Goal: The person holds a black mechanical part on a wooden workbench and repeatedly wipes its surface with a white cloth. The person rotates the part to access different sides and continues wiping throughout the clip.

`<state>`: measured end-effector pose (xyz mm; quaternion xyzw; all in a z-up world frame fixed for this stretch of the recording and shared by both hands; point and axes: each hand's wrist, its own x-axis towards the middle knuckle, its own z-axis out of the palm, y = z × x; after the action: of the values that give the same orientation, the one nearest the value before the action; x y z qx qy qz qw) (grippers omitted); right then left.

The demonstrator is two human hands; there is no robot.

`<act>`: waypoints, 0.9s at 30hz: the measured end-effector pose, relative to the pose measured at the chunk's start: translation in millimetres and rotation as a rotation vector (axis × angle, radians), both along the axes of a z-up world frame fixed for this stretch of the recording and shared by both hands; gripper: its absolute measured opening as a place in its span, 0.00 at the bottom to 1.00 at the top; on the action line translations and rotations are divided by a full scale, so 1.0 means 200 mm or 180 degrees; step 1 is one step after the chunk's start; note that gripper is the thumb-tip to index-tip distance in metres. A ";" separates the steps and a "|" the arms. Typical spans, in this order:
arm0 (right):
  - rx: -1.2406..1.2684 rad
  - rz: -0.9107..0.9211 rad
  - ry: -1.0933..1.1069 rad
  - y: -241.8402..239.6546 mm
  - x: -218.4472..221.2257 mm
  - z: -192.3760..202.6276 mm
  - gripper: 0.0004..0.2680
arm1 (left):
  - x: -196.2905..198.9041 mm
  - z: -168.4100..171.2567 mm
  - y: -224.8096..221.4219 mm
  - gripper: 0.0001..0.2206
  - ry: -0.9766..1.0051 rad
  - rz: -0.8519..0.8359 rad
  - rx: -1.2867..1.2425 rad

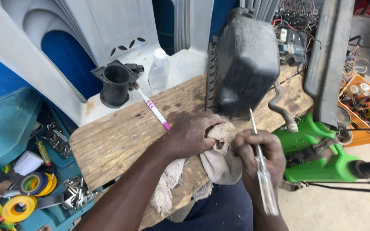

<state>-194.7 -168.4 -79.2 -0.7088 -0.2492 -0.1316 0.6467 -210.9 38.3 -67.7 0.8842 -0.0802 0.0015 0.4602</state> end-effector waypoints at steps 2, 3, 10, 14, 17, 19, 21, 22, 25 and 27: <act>-0.0197 0.0041 0.0255 0.00 0.01 -0.03 0.11 | 0.01 -0.06 -0.02 0.25 -0.0052 0.0066 -0.0045; -0.0346 0.0128 0.0465 0.01 0.02 -0.04 0.16 | 0.02 -0.08 -0.01 0.18 -0.0151 0.0174 -0.0043; -0.0902 -0.0391 0.0011 -0.05 0.03 -0.10 0.12 | -0.03 -0.02 -0.02 0.09 -0.0442 0.0782 -0.1369; -0.0611 -0.0377 -0.0193 -0.10 0.01 -0.07 0.09 | -0.02 -0.08 -0.05 0.13 -0.0556 0.0999 -0.2032; -0.0586 -0.0424 -0.0340 -0.11 -0.01 -0.03 0.08 | 0.01 -0.07 -0.03 0.11 -0.0440 0.0975 -0.2449; -0.0593 -0.0456 -0.0397 -0.12 -0.01 0.01 0.08 | -0.02 -0.02 -0.01 0.10 -0.0356 0.0824 -0.2797; -0.0945 -0.0411 -0.0773 -0.14 -0.02 0.04 0.09 | -0.09 0.02 0.00 0.15 0.0166 0.1068 -0.1725; -0.0949 -0.0416 -0.0794 -0.15 -0.06 0.07 0.09 | -0.07 -0.01 -0.02 0.15 0.0147 0.1059 -0.1733; -0.1869 -0.0742 -0.1041 -0.13 -0.15 0.14 0.14 | -0.02 -0.01 -0.07 0.27 0.0610 0.1526 -0.0463; -0.1072 0.0051 -0.0812 -0.07 -0.20 0.19 0.18 | -0.03 0.06 -0.10 0.18 0.0830 0.1626 -0.0150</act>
<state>-235.1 -183.3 -40.3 -0.7825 -0.3531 -0.1716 0.4833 -217.5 18.9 -55.0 0.8575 0.2050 0.0055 0.4718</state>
